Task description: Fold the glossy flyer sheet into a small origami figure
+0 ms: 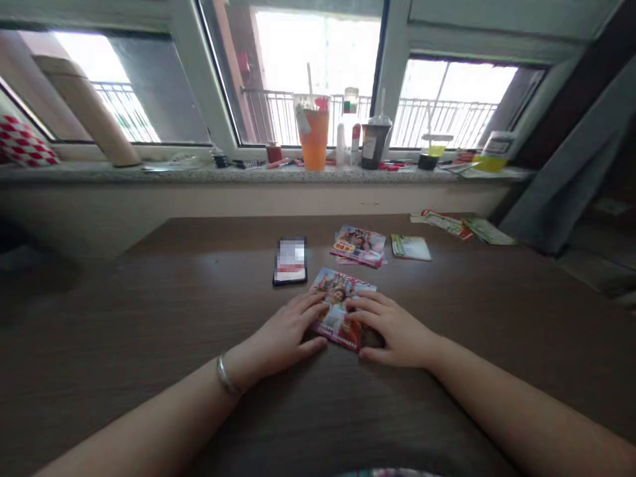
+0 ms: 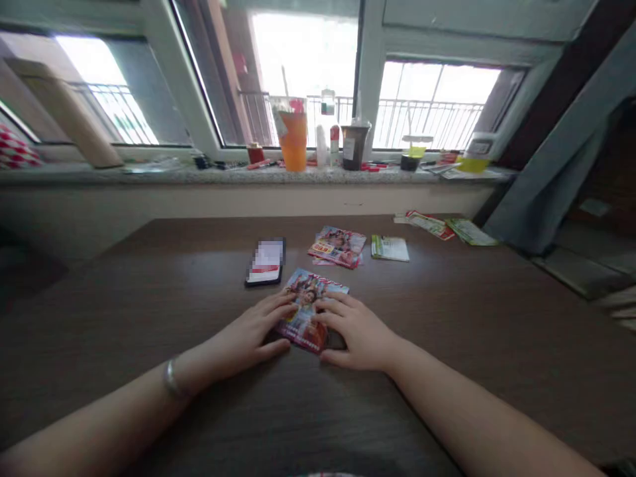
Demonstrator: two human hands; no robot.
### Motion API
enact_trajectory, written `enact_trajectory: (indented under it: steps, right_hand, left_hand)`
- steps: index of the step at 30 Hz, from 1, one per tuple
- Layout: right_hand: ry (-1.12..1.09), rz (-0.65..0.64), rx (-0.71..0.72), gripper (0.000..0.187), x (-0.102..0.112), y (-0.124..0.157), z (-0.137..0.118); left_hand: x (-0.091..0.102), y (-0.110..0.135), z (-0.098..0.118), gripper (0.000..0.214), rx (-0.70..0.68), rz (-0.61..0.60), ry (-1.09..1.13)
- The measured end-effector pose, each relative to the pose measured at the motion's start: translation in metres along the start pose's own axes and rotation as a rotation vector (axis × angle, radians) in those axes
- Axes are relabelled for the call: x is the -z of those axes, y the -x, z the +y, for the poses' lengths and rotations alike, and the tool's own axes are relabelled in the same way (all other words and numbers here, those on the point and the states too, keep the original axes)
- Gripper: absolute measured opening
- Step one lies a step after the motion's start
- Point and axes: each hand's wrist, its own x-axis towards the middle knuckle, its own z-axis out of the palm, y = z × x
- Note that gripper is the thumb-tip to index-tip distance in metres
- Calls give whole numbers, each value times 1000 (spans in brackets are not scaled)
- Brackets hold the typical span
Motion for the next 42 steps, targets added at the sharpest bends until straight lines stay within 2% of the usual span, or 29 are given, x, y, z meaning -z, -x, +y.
enact_trajectory:
  steps: [2,5,11,13,18,25,29,35,39,42]
  right_hand:
    - [-9,-1,-10,72,1,-1,2]
    - [-20,11,25,73,3,-1,5]
    - [-28,108,160,36,5,-1,11]
    - [-19,163,176,28,4,-1,12]
    - [-50,261,137,22,0,-2,14]
    - [-86,237,20,15,3,-2,10]
    - [48,211,-10,17,4,-1,9]
    - [374,197,-47,23,10,5,21]
    - [537,230,-83,26,14,5,27]
    - [579,219,-149,27,10,0,30]
  left_hand:
    - [0,-3,-1,57,2,14,24]
    - [-2,-8,-4,53,-12,39,45]
    - [-4,-13,-7,39,-55,79,52]
    - [-3,-14,-7,36,-51,75,62]
    - [0,-14,-6,36,-74,55,59]
    - [2,-14,-2,38,-88,50,47]
    - [-1,-14,-4,36,-76,71,71]
    - [-6,-13,-9,53,-2,115,103]
    - [-7,-13,-9,47,19,87,90]
    - [-7,-13,-9,40,16,59,65]
